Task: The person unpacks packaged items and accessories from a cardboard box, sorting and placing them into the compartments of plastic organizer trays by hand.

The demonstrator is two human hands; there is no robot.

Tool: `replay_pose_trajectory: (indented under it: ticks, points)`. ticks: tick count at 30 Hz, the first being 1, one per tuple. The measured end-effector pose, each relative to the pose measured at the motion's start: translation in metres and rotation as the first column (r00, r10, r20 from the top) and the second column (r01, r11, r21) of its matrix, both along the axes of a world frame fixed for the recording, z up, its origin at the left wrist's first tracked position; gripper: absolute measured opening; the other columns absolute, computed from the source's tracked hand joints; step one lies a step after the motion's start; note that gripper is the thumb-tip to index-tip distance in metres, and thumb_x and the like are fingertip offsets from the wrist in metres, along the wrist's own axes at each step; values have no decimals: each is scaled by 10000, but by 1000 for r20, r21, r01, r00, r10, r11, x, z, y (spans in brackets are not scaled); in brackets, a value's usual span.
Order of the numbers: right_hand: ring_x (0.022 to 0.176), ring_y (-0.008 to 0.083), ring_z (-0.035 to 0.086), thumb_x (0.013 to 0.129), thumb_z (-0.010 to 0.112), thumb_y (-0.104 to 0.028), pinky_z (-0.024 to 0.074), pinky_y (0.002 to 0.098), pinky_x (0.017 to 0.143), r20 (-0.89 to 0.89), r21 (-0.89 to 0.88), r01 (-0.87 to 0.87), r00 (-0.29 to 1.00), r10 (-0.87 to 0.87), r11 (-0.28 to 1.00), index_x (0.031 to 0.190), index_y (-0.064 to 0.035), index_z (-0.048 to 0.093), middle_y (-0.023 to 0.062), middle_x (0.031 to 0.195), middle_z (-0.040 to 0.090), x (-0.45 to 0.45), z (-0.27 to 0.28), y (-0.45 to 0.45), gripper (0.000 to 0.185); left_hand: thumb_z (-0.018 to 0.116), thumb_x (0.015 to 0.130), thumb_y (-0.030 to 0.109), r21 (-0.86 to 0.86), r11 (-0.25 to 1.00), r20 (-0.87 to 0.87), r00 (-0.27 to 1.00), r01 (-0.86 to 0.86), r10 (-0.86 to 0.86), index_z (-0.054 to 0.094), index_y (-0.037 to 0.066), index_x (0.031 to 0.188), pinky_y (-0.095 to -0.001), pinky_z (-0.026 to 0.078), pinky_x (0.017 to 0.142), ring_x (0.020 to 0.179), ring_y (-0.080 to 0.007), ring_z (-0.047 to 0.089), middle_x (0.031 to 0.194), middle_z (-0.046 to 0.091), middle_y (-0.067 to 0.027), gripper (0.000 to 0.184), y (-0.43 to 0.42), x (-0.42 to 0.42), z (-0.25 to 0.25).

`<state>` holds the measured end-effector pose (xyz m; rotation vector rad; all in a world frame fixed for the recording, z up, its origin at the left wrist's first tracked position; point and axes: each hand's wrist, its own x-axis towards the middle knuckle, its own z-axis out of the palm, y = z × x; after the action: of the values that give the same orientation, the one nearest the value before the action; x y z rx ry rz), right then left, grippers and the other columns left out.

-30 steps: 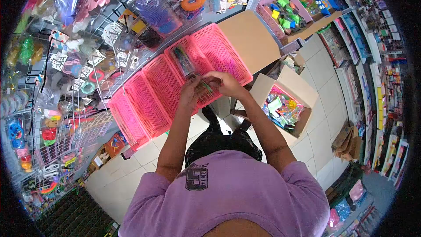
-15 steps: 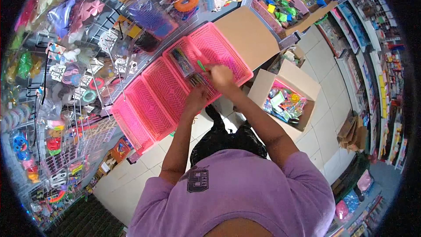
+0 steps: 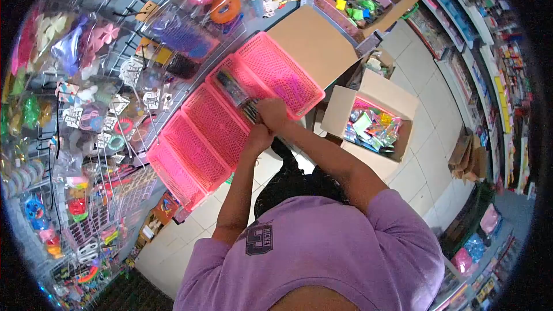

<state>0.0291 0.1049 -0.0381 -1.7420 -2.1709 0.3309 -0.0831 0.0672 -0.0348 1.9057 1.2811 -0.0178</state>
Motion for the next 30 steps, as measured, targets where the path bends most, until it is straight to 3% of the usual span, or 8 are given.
replay_pose_trajectory:
  ticks: [4, 8, 12, 17, 20, 21, 25, 30]
  points:
    - [581, 270, 634, 630, 605, -187, 500, 395, 488, 67, 27, -38, 997, 36, 999, 663, -82, 656, 122, 625, 615, 1, 0, -6, 122, 552, 814, 171, 205, 979, 229, 973, -18, -30, 573, -16, 1060, -453, 437, 838, 1011, -406, 537, 1092, 560, -249, 310, -4, -1, -10]
    - [591, 288, 629, 665, 587, -163, 497, 412, 480, -63, 79, -141, 987, 147, 987, 779, -63, 647, 129, 644, 604, 29, 11, -18, 163, 559, 808, 137, 131, 990, 173, 984, -58, 35, 583, -28, 1017, -439, 417, 866, 1046, -400, 510, 1122, 534, -247, 268, -8, 12, 13]
    - [730, 318, 630, 724, 591, -168, 508, 458, 598, -124, -214, -105, 989, 80, 971, 1046, -53, 550, 151, 774, 607, 81, 60, -38, 343, 547, 821, 130, 131, 991, 242, 970, -27, -6, 574, -38, 1017, -440, 408, 876, 1049, -399, 505, 1133, 522, -250, 260, -7, 52, 52]
    - [828, 356, 598, 763, 593, -150, 488, 445, 720, -334, -143, 55, 937, -100, 988, 1052, -78, 557, 180, 927, 597, 158, 75, -77, 300, 504, 872, 147, 242, 965, 339, 923, 98, -179, 566, -43, 1070, -407, 380, 927, 1133, -381, 468, 1138, 520, -285, 280, -11, 111, 56]
    - [841, 365, 588, 785, 579, -143, 481, 448, 709, -392, -84, 194, 895, -212, 977, 1028, -58, 577, 171, 918, 604, 205, 56, -100, 258, 497, 890, 187, 21, 996, 324, 942, 82, -84, 524, -48, 1154, -393, 348, 976, 1175, -394, 435, 1180, 498, -291, 355, -27, 158, 75]
    - [840, 365, 588, 784, 577, -138, 480, 446, 712, -386, -101, 238, 886, -258, 966, 1032, -58, 580, 171, 916, 606, 221, 49, -111, 261, 498, 891, 193, -68, 995, 332, 942, 75, -49, 517, -46, 1168, -393, 343, 983, 1179, -395, 431, 1186, 495, -290, 366, -31, 170, 78]
    - [841, 358, 592, 780, 570, -117, 478, 440, 729, -193, -317, 391, 866, -462, 864, 1042, -65, 596, 176, 907, 618, 280, 14, -156, 267, 529, 880, 217, 185, 959, 258, 930, 217, -260, 517, -3, 1186, -378, 372, 965, 1138, -362, 482, 1194, 497, -271, 377, -47, 209, 30]
    - [871, 355, 600, 809, 538, -153, 475, 447, 744, -130, -458, 469, 805, -579, 755, 1042, -69, 609, 193, 939, 623, 339, -24, -214, 257, 575, 840, 136, 8, 953, 292, 911, 302, -291, 565, 13, 1112, -367, 453, 848, 1007, -339, 579, 1086, 589, -212, 299, -73, 267, 7]
